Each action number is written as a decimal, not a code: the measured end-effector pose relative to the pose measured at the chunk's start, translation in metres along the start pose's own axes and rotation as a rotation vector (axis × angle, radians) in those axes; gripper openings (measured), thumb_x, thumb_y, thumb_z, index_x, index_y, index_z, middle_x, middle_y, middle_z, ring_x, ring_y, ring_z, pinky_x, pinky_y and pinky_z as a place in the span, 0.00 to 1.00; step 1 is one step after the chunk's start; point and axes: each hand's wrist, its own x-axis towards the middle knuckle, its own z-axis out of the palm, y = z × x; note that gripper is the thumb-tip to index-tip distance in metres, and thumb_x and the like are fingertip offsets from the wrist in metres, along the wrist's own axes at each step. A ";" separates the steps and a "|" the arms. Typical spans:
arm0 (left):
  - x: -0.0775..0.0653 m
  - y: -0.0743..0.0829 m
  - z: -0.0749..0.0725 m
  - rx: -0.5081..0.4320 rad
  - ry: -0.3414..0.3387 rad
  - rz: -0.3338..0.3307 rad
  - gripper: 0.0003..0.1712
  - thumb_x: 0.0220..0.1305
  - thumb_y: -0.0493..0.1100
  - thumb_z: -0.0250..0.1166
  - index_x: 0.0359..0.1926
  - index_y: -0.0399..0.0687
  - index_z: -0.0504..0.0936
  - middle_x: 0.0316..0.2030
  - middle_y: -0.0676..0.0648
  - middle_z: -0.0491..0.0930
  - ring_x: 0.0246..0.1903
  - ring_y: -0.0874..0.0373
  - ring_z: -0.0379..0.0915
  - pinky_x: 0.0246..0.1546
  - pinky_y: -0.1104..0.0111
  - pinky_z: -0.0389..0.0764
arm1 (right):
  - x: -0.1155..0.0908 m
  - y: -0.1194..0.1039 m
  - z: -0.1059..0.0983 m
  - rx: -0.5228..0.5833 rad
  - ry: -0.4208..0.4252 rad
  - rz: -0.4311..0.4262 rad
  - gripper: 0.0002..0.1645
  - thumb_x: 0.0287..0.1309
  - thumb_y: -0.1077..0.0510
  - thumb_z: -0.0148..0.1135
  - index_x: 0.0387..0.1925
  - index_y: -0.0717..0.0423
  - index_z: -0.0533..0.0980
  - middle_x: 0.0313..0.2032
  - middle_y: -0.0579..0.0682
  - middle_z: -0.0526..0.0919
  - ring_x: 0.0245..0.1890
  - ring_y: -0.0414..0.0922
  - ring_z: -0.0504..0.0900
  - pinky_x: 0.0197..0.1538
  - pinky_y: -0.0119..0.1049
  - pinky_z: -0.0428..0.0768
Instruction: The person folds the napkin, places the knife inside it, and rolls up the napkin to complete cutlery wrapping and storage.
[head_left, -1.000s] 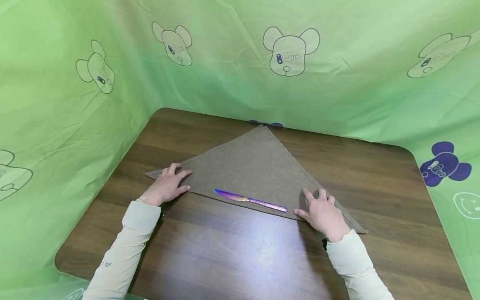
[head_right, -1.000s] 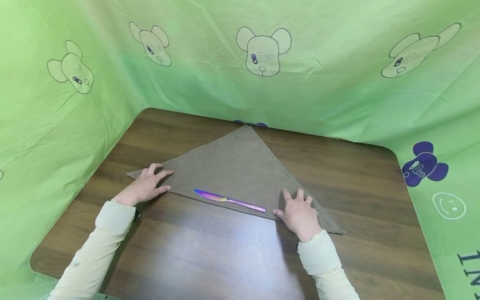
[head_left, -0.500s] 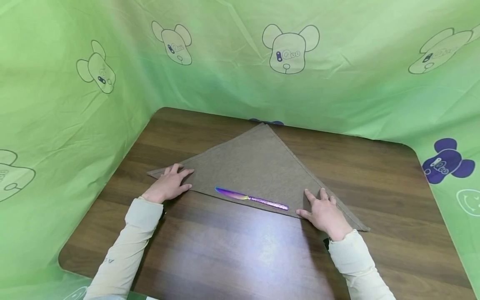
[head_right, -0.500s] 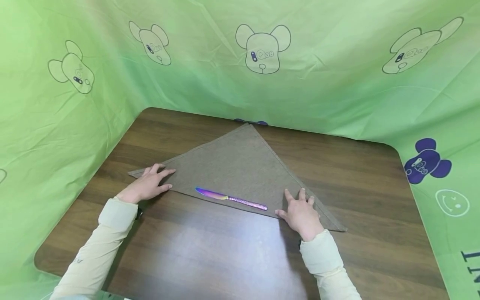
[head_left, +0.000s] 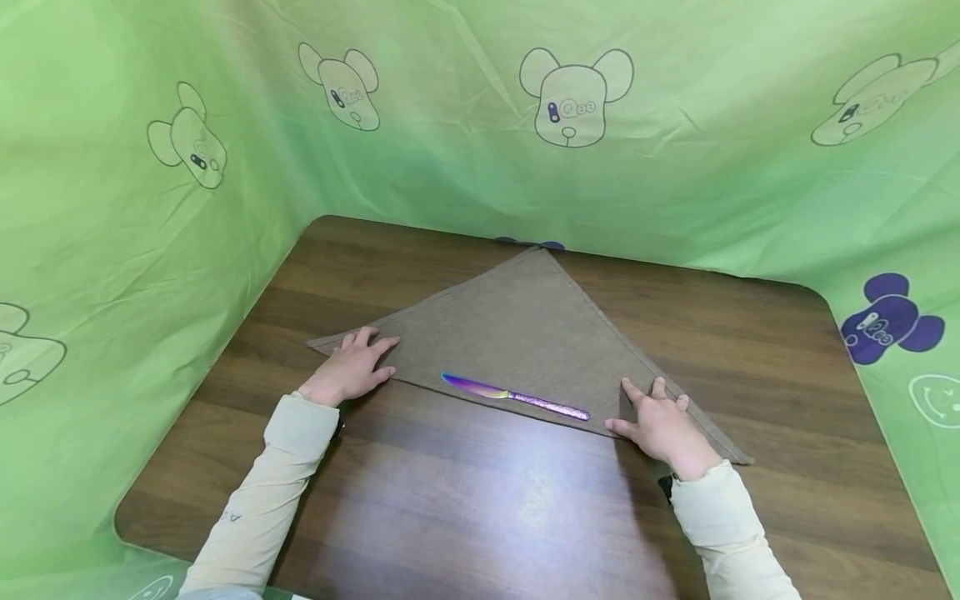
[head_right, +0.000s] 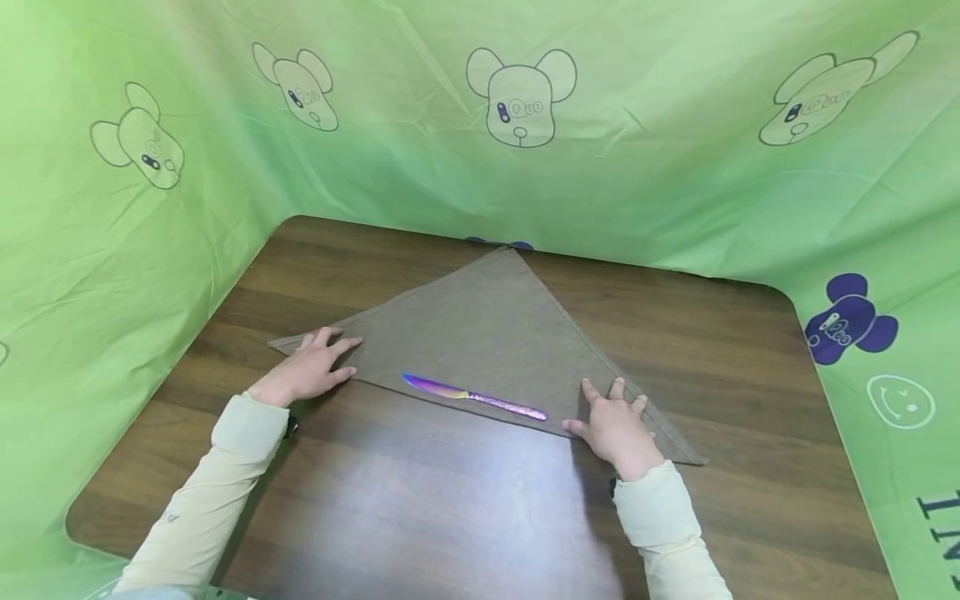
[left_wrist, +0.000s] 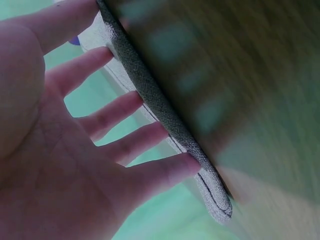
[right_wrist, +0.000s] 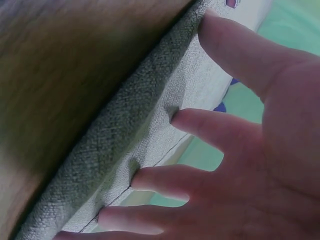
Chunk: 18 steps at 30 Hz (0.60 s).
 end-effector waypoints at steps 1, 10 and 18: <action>0.000 0.002 0.000 0.000 0.000 0.000 0.30 0.69 0.48 0.57 0.69 0.46 0.66 0.68 0.30 0.57 0.65 0.28 0.54 0.58 0.34 0.63 | 0.000 0.002 -0.001 0.003 -0.008 0.001 0.48 0.57 0.43 0.64 0.68 0.68 0.59 0.60 0.88 0.52 0.47 0.87 0.59 0.48 0.73 0.68; 0.003 0.013 0.000 -0.007 -0.003 -0.006 0.31 0.69 0.49 0.57 0.69 0.47 0.66 0.68 0.32 0.57 0.66 0.30 0.54 0.58 0.34 0.63 | 0.004 0.015 -0.006 -0.023 -0.011 -0.034 0.49 0.55 0.43 0.66 0.66 0.71 0.61 0.58 0.92 0.52 0.48 0.90 0.60 0.55 0.75 0.60; 0.002 0.012 0.004 -0.028 -0.013 -0.014 0.31 0.70 0.50 0.55 0.71 0.48 0.64 0.70 0.32 0.55 0.68 0.30 0.50 0.58 0.31 0.60 | 0.005 0.015 -0.010 -0.026 -0.036 -0.039 0.49 0.55 0.44 0.66 0.67 0.72 0.59 0.57 0.93 0.51 0.47 0.90 0.62 0.56 0.75 0.60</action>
